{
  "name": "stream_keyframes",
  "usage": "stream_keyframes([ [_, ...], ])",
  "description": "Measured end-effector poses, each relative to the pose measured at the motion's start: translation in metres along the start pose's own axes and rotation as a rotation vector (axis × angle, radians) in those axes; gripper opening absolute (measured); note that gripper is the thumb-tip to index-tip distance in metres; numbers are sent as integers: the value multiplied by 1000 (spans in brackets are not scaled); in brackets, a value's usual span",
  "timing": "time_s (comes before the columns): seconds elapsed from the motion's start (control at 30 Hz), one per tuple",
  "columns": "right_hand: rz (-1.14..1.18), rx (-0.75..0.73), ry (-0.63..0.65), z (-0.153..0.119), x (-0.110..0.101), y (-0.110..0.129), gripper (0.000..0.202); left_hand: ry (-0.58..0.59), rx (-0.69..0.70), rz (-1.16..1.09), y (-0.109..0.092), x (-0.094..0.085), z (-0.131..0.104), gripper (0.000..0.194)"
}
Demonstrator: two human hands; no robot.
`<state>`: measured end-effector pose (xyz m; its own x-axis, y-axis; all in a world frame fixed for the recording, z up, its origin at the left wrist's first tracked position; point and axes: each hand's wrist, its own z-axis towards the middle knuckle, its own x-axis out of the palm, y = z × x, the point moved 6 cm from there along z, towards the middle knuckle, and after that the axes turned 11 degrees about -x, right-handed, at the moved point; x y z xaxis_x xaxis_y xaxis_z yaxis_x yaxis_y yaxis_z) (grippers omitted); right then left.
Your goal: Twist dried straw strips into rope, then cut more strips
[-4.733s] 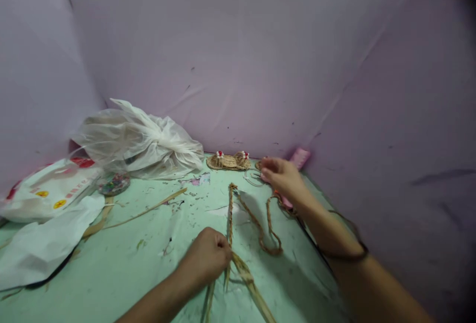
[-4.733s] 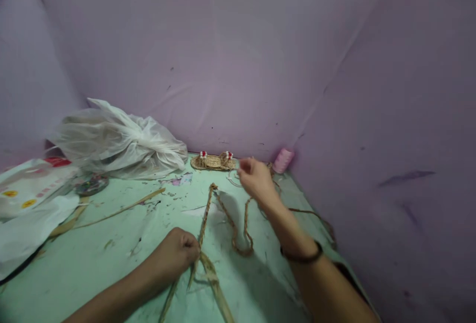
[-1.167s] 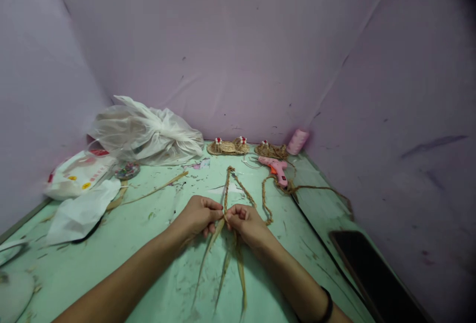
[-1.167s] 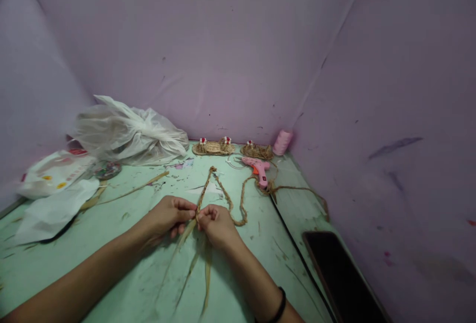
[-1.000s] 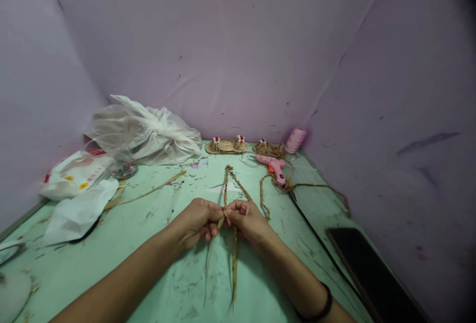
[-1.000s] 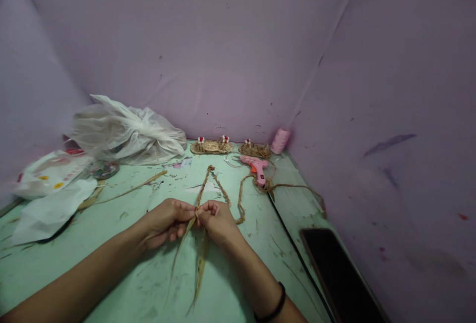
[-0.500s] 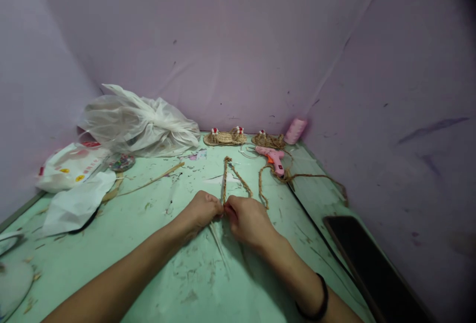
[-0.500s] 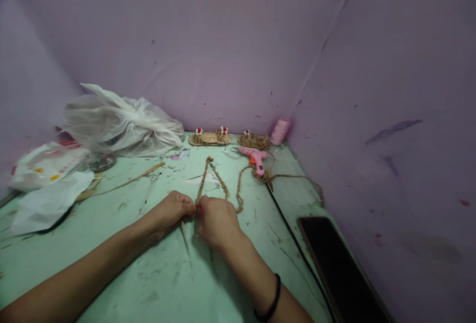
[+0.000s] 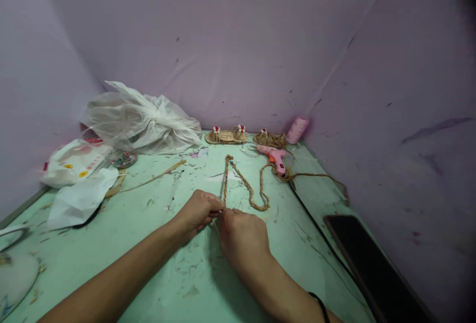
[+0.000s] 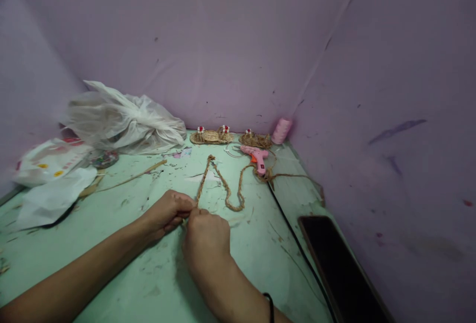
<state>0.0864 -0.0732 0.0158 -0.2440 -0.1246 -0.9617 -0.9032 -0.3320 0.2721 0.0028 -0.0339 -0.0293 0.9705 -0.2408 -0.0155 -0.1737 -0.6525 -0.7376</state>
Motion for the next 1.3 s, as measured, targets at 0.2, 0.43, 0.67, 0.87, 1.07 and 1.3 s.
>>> stream_keyframes([
  [0.2, 182, 51, -48, 6, -18, -25, 23, 43, 8, 20, -5, -1, -2, 5],
  [0.43, 1172, 218, 31, 32, 25, -52, 13, 128, -3, 60, -5, -2, 1, 11],
  [0.67, 1161, 146, -1, 39, 39, -48, 13, 101, 29, 163, -5, -3, 4, 10],
  [0.87, 1179, 166, -30, 38, 46, -56, 9, 67, 113, 376, -9, -9, 5, 16],
  [1.07, 1201, 170, -81, 37, 46, -52, 10, 4, 109, 540, -16, -19, 1, 18],
  [1.3, 1237, 225, -84, 34, 45, -52, 10, -91, 121, 653, -47, -66, -13, 21],
])
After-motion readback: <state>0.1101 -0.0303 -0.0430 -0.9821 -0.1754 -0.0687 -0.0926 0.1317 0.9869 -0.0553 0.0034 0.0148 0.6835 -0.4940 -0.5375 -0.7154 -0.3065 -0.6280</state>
